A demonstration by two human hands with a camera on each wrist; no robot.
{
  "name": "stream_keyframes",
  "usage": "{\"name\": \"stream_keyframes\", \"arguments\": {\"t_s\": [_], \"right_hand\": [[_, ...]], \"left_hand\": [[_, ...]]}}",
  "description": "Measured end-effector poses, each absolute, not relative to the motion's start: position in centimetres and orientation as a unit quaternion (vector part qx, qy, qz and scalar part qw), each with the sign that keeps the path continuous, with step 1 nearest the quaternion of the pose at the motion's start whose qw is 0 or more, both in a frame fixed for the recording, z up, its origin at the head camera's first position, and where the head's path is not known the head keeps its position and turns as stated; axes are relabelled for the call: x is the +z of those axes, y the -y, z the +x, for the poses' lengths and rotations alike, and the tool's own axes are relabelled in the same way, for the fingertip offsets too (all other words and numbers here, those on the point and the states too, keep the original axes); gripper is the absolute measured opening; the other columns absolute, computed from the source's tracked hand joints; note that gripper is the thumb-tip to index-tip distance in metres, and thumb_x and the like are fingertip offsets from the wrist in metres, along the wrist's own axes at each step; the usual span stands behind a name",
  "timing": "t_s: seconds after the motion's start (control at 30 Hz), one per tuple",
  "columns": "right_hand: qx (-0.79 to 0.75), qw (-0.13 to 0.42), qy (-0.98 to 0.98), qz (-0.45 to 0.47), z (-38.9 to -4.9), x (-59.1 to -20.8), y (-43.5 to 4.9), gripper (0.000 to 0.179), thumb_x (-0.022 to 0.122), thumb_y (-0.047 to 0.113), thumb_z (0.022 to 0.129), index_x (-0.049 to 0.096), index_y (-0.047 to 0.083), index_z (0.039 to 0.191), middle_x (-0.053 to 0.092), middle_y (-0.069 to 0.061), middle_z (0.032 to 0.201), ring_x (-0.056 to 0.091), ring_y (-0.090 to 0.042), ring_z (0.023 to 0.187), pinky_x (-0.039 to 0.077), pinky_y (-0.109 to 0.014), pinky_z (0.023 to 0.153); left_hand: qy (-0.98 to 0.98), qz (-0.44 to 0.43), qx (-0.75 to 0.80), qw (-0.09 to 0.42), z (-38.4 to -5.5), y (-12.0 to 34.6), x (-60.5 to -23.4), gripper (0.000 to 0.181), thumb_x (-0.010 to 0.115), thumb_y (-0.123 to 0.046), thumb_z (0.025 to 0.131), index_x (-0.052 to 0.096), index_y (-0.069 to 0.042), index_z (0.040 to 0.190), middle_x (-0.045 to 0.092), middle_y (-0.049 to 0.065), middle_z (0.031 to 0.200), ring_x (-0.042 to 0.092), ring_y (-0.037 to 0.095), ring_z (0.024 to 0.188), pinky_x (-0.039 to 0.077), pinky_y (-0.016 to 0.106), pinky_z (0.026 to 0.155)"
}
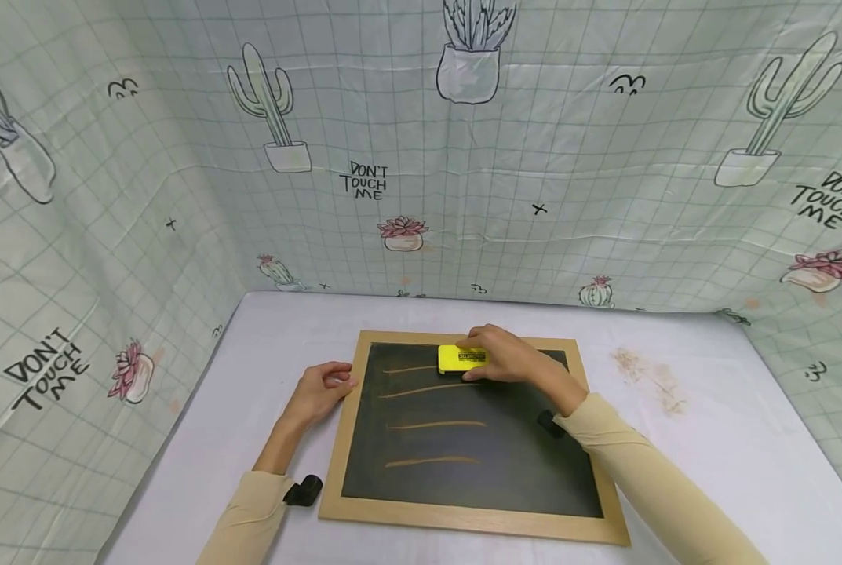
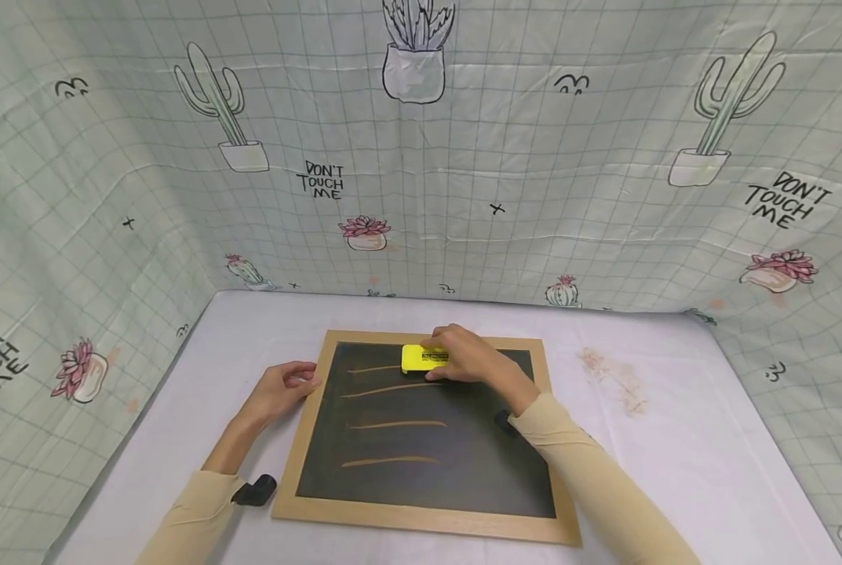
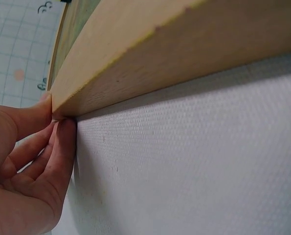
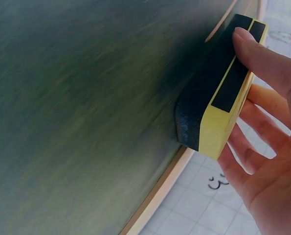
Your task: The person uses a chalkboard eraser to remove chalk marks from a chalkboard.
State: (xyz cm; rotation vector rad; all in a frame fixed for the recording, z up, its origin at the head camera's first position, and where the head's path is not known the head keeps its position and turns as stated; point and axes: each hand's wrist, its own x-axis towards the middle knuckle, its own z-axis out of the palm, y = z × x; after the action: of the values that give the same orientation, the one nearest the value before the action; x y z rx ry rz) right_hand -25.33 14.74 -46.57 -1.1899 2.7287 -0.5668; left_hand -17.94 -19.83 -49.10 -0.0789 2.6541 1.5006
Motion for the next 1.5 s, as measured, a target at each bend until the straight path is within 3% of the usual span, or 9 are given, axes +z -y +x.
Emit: {"name": "stream_keyframes", "arguments": {"t_s": [0.33, 0.67, 1.5], "right_hand": [[-0.192, 0.065, -0.894, -0.4, -25.2, -46.2, -12.5, 0.056, 0.085, 0.025, 0.087, 0.067, -0.002, 0.133, 0.066, -0.015, 0.121, 0.061, -0.028, 0.105, 0.05, -0.044, 0.094], [-0.181, 0.074, -0.892, -0.408, -25.7, -46.4, -10.3, 0.057, 0.085, 0.027, 0.087, 0.067, 0.001, 0.134, 0.066, -0.014, 0.122, 0.061, -0.028, 0.107, 0.051, -0.042, 0.096], [-0.164, 0.088, -0.879, -0.44, -25.3, -46.1, -4.6, 0.057, 0.083, 0.032, 0.089, 0.066, 0.005, 0.136, 0.065, -0.012, 0.127, 0.062, -0.026, 0.11, 0.051, -0.039, 0.096]], "left_hand": [[-0.871, -0.02, 0.49, 0.045, -18.1, 19.7, -49.1, 0.033, 0.071, -0.002, 0.095, 0.064, 0.013, 0.123, 0.068, 0.02, 0.103, 0.068, 0.024, 0.085, 0.048, 0.021, 0.068], [-0.872, -0.028, 0.486, 0.042, -18.1, 19.9, -49.2, 0.033, 0.072, -0.003, 0.095, 0.065, 0.012, 0.123, 0.068, 0.018, 0.102, 0.066, 0.017, 0.082, 0.048, 0.021, 0.068], [-0.879, -0.042, 0.473, 0.055, -18.1, 19.6, -49.3, 0.035, 0.072, -0.005, 0.095, 0.064, 0.011, 0.125, 0.068, 0.018, 0.106, 0.064, 0.022, 0.086, 0.048, 0.022, 0.07]]}}
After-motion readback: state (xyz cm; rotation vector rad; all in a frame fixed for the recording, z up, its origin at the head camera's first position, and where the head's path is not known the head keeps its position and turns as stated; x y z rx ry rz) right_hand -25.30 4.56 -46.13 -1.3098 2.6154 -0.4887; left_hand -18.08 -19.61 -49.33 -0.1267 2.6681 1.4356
